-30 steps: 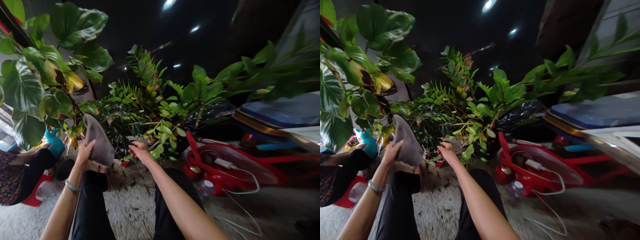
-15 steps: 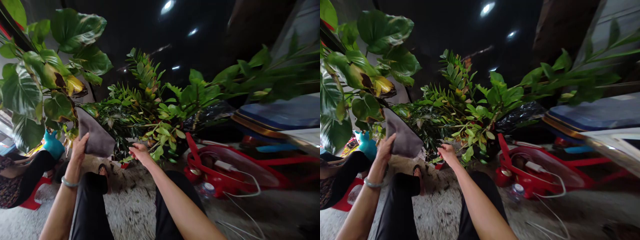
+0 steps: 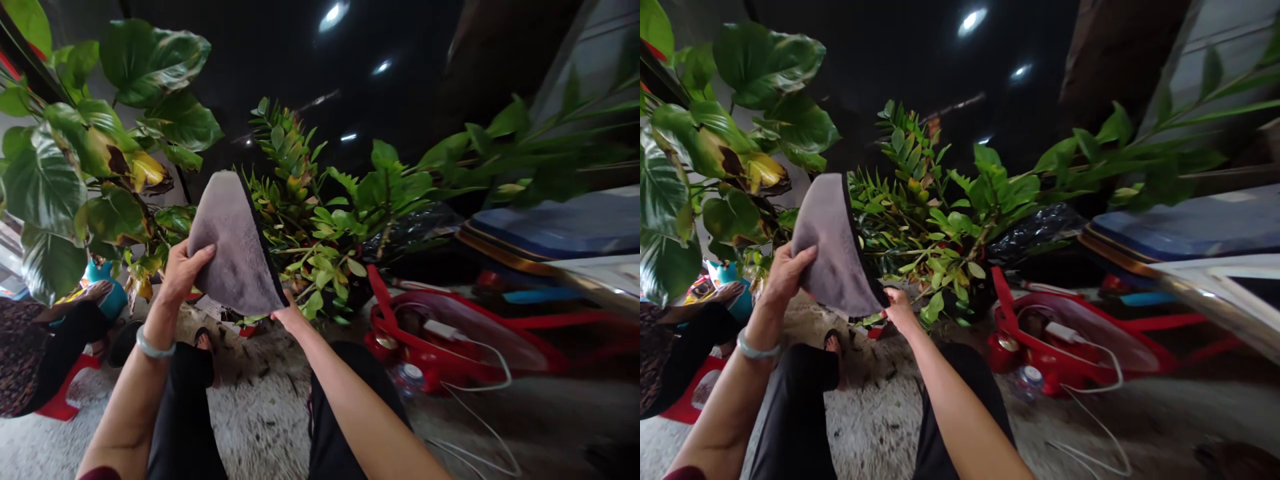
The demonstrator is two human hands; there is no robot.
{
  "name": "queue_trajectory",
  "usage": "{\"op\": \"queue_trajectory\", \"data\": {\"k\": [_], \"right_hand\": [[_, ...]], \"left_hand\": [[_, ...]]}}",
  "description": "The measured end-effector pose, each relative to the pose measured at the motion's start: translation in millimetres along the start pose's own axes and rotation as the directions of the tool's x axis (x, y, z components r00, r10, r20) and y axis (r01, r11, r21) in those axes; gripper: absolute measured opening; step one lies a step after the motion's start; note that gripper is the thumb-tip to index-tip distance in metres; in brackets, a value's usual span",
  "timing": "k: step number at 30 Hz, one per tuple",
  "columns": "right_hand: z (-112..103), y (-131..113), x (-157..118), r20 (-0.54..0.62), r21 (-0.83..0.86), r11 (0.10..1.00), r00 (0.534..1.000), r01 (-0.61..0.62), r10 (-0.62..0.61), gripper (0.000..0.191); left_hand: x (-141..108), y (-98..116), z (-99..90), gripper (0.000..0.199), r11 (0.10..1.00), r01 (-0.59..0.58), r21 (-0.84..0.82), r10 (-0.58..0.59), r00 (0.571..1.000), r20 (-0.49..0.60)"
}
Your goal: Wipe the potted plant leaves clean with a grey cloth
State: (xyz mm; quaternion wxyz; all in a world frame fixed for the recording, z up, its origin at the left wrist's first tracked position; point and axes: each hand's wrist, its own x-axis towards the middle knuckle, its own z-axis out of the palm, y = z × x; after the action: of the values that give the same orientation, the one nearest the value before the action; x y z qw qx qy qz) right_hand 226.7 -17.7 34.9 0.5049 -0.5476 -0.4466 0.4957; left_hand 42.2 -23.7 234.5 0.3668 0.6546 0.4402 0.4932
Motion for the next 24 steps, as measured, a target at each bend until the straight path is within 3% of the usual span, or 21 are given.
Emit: {"op": "queue_trajectory", "data": {"k": [2,4,6,8,9,10,13,15,16,18,20,22,24], "right_hand": [[2.0,-1.3,0.6,-0.024,0.008,0.999,0.999,-0.045,0.045,0.012],[3.7,-2.0,1.0,-0.036,0.010,0.996,0.996,-0.086,0.086,0.015],[3.8,-2.4,0.4,-0.029,0.009,0.994,0.994,-0.109,0.109,0.017],[2.4,-3.0,-1.3,-0.011,0.010,0.994,0.994,-0.112,0.112,0.017],[1.6,-3.6,-2.2,-0.004,0.013,0.994,0.994,-0.110,0.110,0.016],[0.9,-4.3,-3.0,0.001,0.018,0.994,0.994,-0.107,0.107,0.014],[1.5,-7.2,-4.1,-0.001,0.026,0.993,0.994,-0.113,0.113,0.009],[4.1,-8.7,-3.4,-0.005,0.028,0.992,0.992,-0.124,0.124,0.007],[5.7,-9.1,-2.9,-0.007,0.030,0.991,0.992,-0.130,0.130,0.006],[8.2,-9.1,-1.9,-0.014,0.036,0.990,0.990,-0.139,0.140,0.006],[8.7,-8.4,-1.2,-0.020,0.045,0.988,0.989,-0.145,0.146,0.008],[7.2,-7.2,-1.3,-0.020,0.053,0.988,0.989,-0.148,0.149,0.009],[4.5,-6.1,-2.2,-0.012,0.058,0.988,0.989,-0.146,0.147,0.009]], "left_hand": [[6.2,-20.7,13.0,0.037,0.992,0.023,0.124,-0.035,0.995,0.094],[1.9,-40.1,17.7,0.030,0.937,0.041,0.347,-0.136,0.958,0.252],[-7.5,-47.9,10.6,0.024,0.862,0.027,0.507,-0.265,0.875,0.405],[-13.7,-40.7,-4.5,0.027,0.857,0.056,0.511,-0.345,0.801,0.490],[-13.6,-32.8,-12.2,0.030,0.881,0.091,0.464,-0.342,0.801,0.492],[-10.9,-23.8,-18.5,0.034,0.909,0.123,0.399,-0.314,0.832,0.458],[8.7,-3.7,-22.5,0.040,0.975,0.084,0.205,-0.121,0.977,0.175],[23.3,-5.9,-14.4,0.041,0.987,0.004,0.162,-0.008,1.000,0.023],[27.9,-12.0,-9.2,0.040,0.983,-0.021,0.185,0.020,1.000,0.005],[28.1,-30.2,-1.9,0.035,0.946,-0.023,0.323,-0.005,0.996,0.088],[16.3,-47.4,-3.5,0.027,0.860,-0.008,0.510,-0.144,0.955,0.259],[-1.5,-54.1,-15.3,0.023,0.799,0.003,0.602,-0.313,0.855,0.412],[-16.1,-46.7,-32.4,0.026,0.823,0.056,0.566,-0.396,0.770,0.500]]}}
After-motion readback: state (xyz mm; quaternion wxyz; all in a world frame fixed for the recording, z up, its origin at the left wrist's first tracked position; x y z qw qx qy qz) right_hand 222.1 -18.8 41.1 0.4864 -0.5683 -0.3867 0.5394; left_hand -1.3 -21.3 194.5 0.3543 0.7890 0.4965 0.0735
